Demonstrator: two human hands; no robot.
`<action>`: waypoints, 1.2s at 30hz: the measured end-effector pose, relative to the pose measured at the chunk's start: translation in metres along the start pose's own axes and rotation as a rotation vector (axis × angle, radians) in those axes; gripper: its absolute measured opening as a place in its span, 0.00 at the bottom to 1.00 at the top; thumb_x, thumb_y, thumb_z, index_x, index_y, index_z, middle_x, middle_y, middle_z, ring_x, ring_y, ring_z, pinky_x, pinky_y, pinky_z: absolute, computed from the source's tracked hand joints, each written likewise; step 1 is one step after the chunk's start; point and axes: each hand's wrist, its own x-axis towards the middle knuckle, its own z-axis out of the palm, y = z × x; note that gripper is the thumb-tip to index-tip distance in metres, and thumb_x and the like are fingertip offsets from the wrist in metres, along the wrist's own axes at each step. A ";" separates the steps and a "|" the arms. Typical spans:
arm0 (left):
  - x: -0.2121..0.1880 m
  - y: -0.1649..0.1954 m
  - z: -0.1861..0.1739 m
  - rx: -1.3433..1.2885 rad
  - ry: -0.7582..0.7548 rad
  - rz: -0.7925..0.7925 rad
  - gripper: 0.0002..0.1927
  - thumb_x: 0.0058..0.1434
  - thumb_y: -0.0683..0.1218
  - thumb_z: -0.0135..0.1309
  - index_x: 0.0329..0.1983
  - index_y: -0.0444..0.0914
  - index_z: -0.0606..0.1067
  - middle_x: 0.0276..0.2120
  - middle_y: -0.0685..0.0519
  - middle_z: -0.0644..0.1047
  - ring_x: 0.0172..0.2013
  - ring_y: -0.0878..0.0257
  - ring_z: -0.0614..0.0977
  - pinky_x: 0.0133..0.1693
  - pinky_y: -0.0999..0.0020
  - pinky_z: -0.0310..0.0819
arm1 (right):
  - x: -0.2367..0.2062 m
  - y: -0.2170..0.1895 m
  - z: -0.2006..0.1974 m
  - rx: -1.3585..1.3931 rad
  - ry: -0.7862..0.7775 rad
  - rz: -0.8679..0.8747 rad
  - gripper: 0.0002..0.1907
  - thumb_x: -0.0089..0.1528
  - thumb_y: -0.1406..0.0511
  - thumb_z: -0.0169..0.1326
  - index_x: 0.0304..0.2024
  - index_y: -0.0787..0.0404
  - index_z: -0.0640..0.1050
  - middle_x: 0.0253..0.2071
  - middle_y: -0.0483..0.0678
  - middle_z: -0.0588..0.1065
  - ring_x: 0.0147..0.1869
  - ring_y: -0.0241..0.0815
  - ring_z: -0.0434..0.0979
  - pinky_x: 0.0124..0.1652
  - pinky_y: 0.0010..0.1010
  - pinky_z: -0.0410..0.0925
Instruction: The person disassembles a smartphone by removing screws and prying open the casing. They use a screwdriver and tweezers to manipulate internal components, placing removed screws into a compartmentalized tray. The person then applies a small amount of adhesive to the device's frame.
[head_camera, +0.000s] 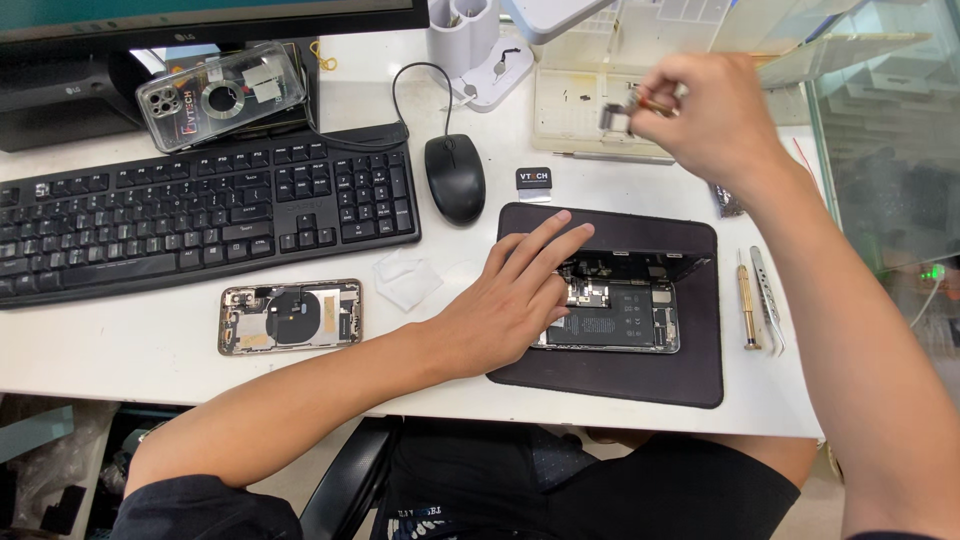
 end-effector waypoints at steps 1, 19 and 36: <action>0.000 0.000 0.000 -0.006 -0.001 0.001 0.10 0.67 0.44 0.54 0.40 0.30 0.71 0.73 0.33 0.55 0.75 0.39 0.53 0.65 0.39 0.55 | 0.010 0.004 0.008 0.004 0.000 -0.032 0.08 0.58 0.69 0.66 0.37 0.68 0.81 0.26 0.48 0.75 0.29 0.39 0.75 0.34 0.32 0.69; -0.001 -0.004 -0.001 -0.004 0.015 0.014 0.10 0.67 0.43 0.54 0.39 0.30 0.70 0.73 0.32 0.56 0.75 0.40 0.55 0.65 0.40 0.56 | 0.003 -0.003 -0.004 0.068 0.015 -0.072 0.07 0.70 0.66 0.62 0.48 0.62 0.85 0.37 0.51 0.81 0.39 0.37 0.79 0.41 0.28 0.72; 0.039 -0.051 -0.029 0.000 0.299 -0.101 0.09 0.66 0.41 0.63 0.43 0.37 0.75 0.52 0.49 0.74 0.55 0.51 0.74 0.57 0.55 0.66 | -0.138 -0.032 -0.031 0.343 -0.025 -0.002 0.11 0.57 0.75 0.63 0.42 0.60 0.85 0.39 0.44 0.81 0.37 0.32 0.80 0.32 0.19 0.70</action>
